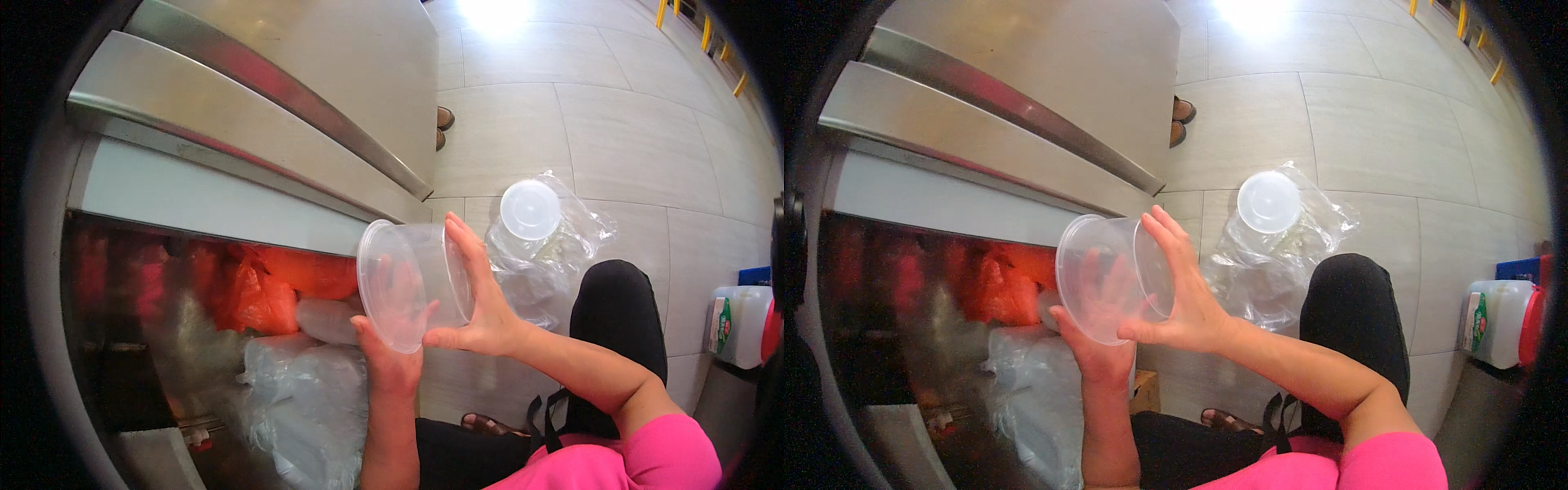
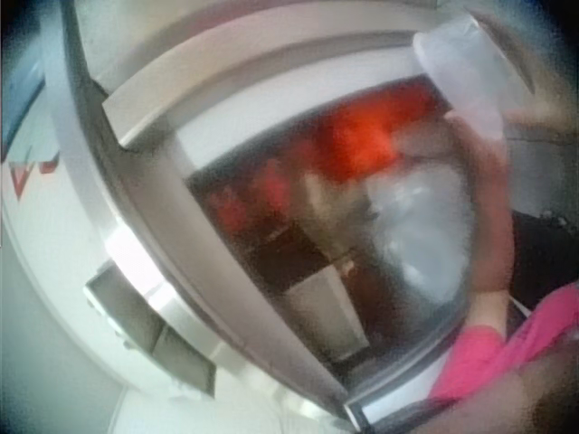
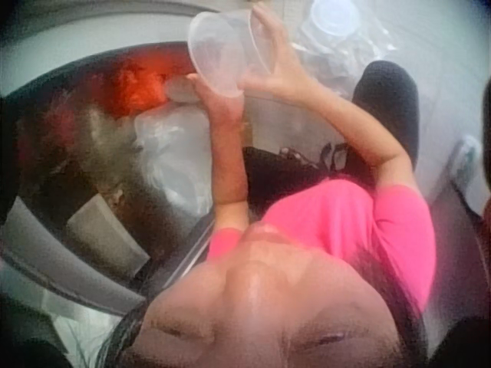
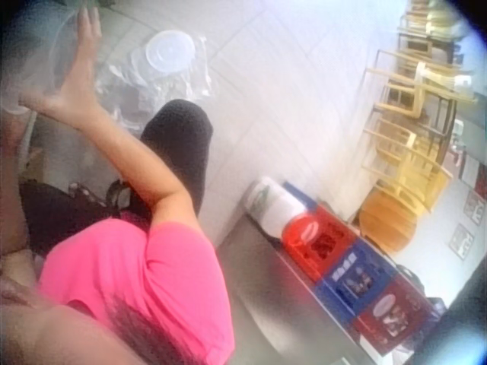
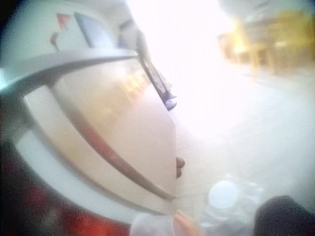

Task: The person sits on the floor in front of an open freezer and repeatedly takes clear plastic containers out of plastic bags. They inspect the containers by holding them up and turning them, then place them back into the freezer or on the floor.

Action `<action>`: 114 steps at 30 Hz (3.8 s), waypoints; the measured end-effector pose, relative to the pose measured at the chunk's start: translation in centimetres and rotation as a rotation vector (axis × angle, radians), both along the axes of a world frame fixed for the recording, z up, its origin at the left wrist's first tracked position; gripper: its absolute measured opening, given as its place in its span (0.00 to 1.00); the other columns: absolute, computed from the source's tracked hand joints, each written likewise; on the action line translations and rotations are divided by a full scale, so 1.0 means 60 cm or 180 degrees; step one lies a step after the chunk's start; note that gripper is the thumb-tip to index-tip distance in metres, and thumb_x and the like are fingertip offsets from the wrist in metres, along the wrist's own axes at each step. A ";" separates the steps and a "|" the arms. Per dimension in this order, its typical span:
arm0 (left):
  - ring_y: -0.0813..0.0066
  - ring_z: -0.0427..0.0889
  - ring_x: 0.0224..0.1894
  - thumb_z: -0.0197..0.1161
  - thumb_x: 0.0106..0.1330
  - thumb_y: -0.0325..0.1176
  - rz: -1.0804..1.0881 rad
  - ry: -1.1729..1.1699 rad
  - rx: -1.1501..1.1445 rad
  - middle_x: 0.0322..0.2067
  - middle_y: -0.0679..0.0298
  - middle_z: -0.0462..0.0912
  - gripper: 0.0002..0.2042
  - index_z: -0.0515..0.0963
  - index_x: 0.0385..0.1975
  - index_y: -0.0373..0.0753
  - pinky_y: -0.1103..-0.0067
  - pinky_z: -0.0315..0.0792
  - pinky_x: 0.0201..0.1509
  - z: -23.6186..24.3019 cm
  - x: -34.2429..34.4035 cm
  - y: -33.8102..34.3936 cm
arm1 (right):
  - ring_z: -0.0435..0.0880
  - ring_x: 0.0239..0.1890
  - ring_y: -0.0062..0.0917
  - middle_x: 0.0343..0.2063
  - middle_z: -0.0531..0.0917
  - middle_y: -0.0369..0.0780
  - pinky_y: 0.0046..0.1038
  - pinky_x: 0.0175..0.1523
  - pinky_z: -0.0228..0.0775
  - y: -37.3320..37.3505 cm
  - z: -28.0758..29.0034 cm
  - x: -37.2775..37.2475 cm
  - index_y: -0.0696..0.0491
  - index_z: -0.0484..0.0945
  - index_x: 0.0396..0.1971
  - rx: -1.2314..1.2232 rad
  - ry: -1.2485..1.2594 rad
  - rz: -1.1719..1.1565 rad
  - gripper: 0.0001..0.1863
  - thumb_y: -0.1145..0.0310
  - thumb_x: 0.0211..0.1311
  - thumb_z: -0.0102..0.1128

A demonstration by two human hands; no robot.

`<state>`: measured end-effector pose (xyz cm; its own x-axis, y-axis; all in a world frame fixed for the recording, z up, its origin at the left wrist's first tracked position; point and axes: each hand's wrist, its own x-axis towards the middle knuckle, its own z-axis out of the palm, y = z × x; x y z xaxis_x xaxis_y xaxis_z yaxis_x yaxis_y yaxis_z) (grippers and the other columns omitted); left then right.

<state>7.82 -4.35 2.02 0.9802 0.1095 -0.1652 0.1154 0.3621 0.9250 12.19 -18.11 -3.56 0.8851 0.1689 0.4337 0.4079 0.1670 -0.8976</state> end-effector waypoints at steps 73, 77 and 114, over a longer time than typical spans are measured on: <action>0.60 0.52 0.72 0.61 0.48 0.73 -0.0443 -0.0103 0.0575 0.71 0.56 0.53 0.56 0.49 0.72 0.43 0.60 0.51 0.73 -0.036 0.014 0.001 | 0.57 0.68 0.42 0.64 0.55 0.52 0.41 0.70 0.52 -0.003 0.036 -0.017 0.54 0.46 0.70 0.0699 0.2314 -0.0131 0.57 0.44 0.49 0.71; 0.63 0.53 0.72 0.67 0.54 0.59 -0.0756 0.0020 0.0800 0.70 0.58 0.55 0.51 0.47 0.72 0.39 0.67 0.48 0.74 -0.036 0.012 0.001 | 0.55 0.69 0.41 0.65 0.54 0.50 0.40 0.70 0.51 -0.002 0.030 -0.009 0.53 0.44 0.71 0.1118 0.3050 -0.0042 0.58 0.41 0.50 0.70; 0.60 0.70 0.61 0.63 0.53 0.68 -0.0989 0.0182 0.1194 0.64 0.50 0.66 0.52 0.51 0.72 0.41 0.65 0.66 0.62 -0.015 0.030 0.034 | 0.68 0.59 0.29 0.57 0.70 0.39 0.40 0.59 0.66 -0.028 0.002 0.023 0.51 0.63 0.60 0.1431 0.3441 0.0691 0.40 0.41 0.56 0.66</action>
